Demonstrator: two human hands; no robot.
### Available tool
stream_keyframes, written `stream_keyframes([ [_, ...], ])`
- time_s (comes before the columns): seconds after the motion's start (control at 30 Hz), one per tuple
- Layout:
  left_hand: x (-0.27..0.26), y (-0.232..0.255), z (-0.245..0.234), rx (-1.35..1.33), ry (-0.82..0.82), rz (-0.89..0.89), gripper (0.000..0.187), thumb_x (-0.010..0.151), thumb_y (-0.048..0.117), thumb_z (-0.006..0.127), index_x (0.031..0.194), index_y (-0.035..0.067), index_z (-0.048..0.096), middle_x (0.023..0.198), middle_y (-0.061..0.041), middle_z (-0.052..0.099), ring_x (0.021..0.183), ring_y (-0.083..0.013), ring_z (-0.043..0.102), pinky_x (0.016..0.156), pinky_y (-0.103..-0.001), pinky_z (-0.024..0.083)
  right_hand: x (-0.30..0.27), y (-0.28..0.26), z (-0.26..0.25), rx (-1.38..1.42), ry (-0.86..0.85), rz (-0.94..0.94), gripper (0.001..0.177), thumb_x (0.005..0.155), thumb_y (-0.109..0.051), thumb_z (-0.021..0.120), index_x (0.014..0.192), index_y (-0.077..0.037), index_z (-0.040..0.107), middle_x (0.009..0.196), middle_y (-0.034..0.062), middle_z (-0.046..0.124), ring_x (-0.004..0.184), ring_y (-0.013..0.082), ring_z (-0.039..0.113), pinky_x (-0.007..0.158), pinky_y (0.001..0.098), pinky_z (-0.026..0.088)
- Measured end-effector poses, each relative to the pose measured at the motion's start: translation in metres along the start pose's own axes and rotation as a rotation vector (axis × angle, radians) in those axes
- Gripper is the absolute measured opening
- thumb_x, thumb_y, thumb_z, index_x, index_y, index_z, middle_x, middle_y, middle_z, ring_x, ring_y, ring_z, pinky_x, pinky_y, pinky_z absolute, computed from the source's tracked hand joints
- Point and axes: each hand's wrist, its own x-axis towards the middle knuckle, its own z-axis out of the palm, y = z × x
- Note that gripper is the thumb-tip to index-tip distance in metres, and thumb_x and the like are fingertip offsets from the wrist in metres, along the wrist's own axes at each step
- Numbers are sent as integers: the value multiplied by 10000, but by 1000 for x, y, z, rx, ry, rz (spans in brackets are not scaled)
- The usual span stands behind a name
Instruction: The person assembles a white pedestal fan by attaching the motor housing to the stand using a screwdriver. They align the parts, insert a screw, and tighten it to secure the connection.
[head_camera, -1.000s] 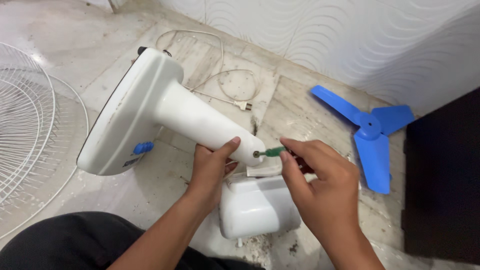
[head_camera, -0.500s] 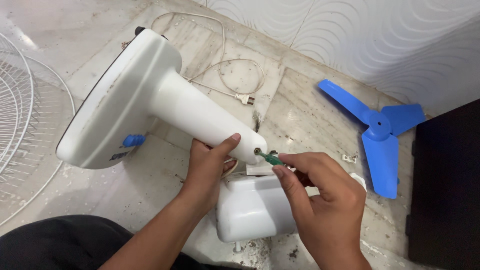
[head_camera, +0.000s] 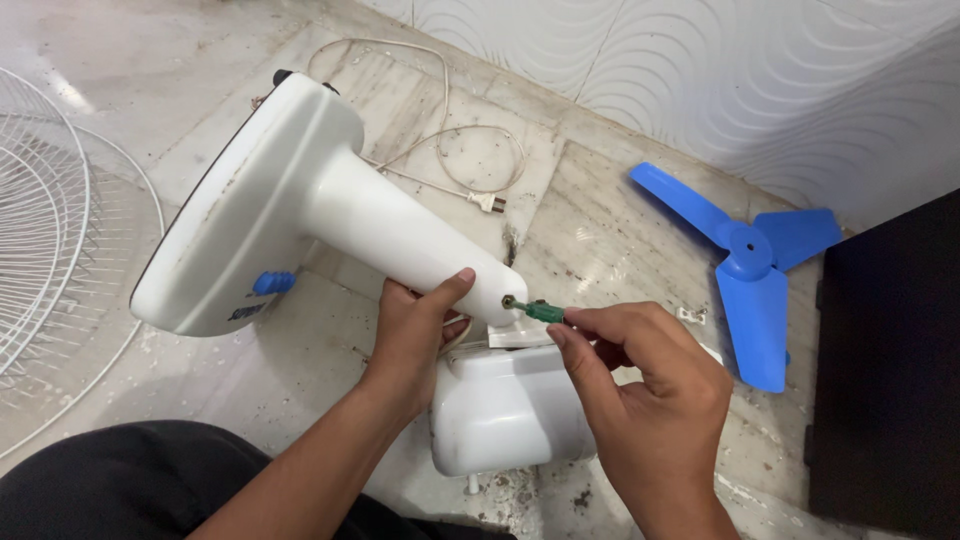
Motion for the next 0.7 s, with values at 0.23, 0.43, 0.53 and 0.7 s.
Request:
stream_keyframes([
  [0.23,3,-4,-1,7,5,-3,369,853,174,743,1156,117,541,1049,-43,672,850,-138,649,710,-304,542,2,0,-2,-6,20,-84,143,868,18,758,1006,-20,758,1044,73,770,842,120,746,665,229,591],
  [0.43,3,-5,-2,-36,-28,16,347,844,163,744,1130,117,554,1013,-35,681,815,-123,666,694,-297,548,0,1,1,-44,35,-59,131,836,-18,813,942,-24,736,944,74,754,778,131,738,702,245,602],
  [0.53,3,-5,-3,-37,-28,10,355,844,163,749,1132,116,546,1004,-39,676,805,-129,656,695,-300,552,0,2,1,-6,48,-97,189,851,14,765,1034,-12,724,1025,94,754,882,147,761,800,254,614],
  [0.7,3,-3,-2,-25,-18,7,366,845,170,754,1142,110,550,1003,-45,676,812,-137,653,701,-308,549,-1,2,0,49,-59,-117,215,831,-3,779,1043,-31,753,1083,89,774,913,149,782,802,256,610],
])
